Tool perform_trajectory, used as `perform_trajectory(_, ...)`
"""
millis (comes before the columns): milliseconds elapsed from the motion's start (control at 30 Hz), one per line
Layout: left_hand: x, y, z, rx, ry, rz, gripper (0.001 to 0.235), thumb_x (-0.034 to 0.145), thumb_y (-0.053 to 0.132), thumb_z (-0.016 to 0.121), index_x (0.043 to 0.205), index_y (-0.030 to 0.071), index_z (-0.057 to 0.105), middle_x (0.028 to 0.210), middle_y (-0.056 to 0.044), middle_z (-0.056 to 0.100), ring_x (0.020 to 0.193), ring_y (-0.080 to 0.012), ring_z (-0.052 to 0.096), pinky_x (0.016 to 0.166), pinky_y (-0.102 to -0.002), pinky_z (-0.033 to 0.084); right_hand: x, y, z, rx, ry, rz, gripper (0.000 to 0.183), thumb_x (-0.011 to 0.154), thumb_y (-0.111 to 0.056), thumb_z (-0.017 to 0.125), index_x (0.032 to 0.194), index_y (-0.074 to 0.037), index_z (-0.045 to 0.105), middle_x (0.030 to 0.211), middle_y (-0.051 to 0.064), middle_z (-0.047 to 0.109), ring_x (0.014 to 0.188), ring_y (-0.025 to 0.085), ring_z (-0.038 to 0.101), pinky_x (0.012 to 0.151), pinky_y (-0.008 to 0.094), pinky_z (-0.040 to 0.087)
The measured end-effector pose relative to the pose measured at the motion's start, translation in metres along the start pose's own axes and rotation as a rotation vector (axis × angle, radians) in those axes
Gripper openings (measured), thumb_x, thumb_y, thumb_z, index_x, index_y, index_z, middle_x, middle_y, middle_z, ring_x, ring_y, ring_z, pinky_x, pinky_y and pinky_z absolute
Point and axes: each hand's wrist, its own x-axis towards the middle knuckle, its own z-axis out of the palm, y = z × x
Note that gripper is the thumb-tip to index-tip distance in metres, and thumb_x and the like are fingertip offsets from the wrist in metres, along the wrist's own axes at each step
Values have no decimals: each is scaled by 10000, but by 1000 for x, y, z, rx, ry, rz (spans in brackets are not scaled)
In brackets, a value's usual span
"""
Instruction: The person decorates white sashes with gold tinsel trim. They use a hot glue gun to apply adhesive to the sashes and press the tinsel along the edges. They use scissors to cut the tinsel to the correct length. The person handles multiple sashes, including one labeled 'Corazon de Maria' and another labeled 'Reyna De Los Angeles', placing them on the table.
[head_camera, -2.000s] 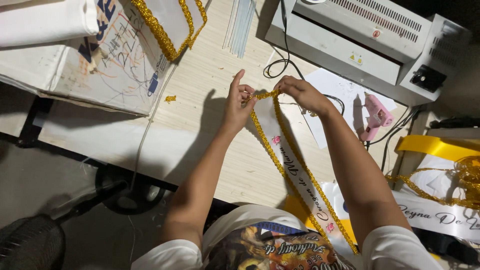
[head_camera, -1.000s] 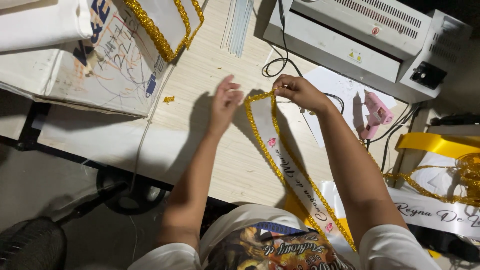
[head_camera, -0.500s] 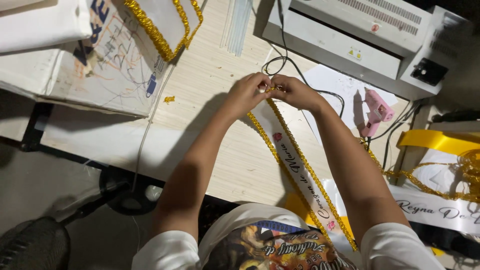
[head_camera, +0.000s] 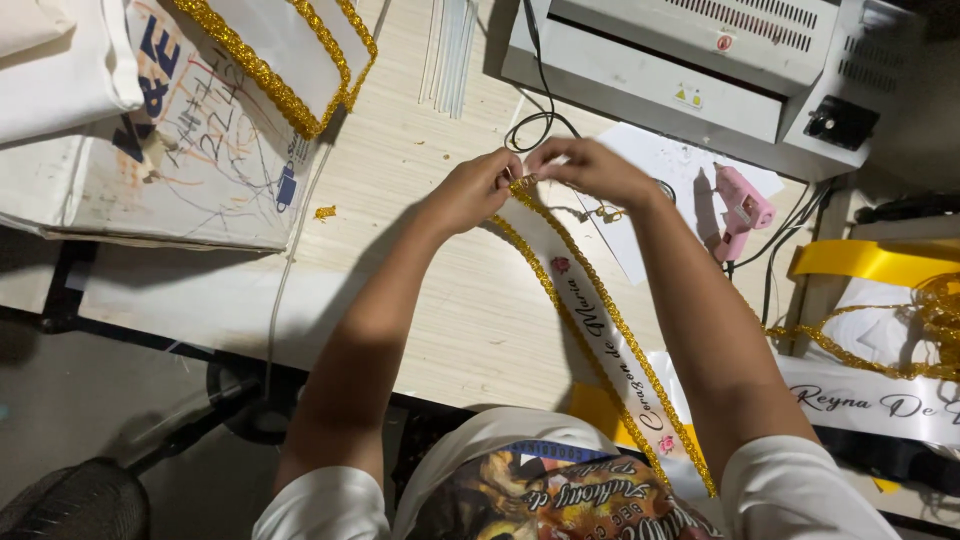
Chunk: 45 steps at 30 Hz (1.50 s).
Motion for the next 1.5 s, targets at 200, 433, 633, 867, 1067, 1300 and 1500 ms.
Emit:
perform_trajectory(200,-3,-6,-3,-108,-50,124,256,916,0,598,1148,71,679,1126,-17,662,926,-108,636,833,-282,543,-32,49,-28,124,341,57,121,1090,-143,615,1051,-28,624,875,13,563,802,122,483,716,300,406)
perform_trajectory(433,13,-31,-9,-191,-347,-66,305,937,33,627,1210,117,733,1054,-21,703,838,-81,562,734,-247,486,-117,119,-61,103,421,17,147,1091,-150,567,1003,-39,608,898,-11,629,884,83,590,810,268,497)
perform_trajectory(633,28,6,-6,-116,-405,28,333,944,24,605,1238,117,733,1173,29,674,913,-62,548,815,-231,472,-230,168,-77,153,719,341,298,1132,-240,585,950,-12,650,841,28,628,786,117,573,746,296,485)
perform_trajectory(867,54,22,9,-233,-442,-72,370,946,25,626,1298,122,687,1267,47,626,1076,-59,565,955,-229,468,-356,214,-16,-126,758,493,163,1001,-160,630,1005,0,659,852,103,692,761,185,628,693,345,511)
perform_trajectory(1067,71,35,20,-283,-462,-135,389,945,23,637,1317,120,690,1259,42,621,1033,-72,553,937,-234,474,-417,263,50,-491,648,787,218,952,-201,652,971,9,707,1009,249,704,940,440,678,835,493,544)
perform_trajectory(1300,84,49,33,-229,-477,28,447,909,12,669,1344,115,674,1301,31,616,955,-66,546,885,-227,474,-405,227,84,-526,486,1021,606,722,-386,861,1083,47,637,1150,312,643,1078,464,630,899,504,536)
perform_trajectory(1500,74,61,23,-301,-448,75,444,924,37,707,1358,119,662,1338,17,625,960,-62,558,900,-233,502,-428,238,72,-393,490,944,507,776,-327,799,1140,11,700,1075,257,751,1033,394,710,923,469,562)
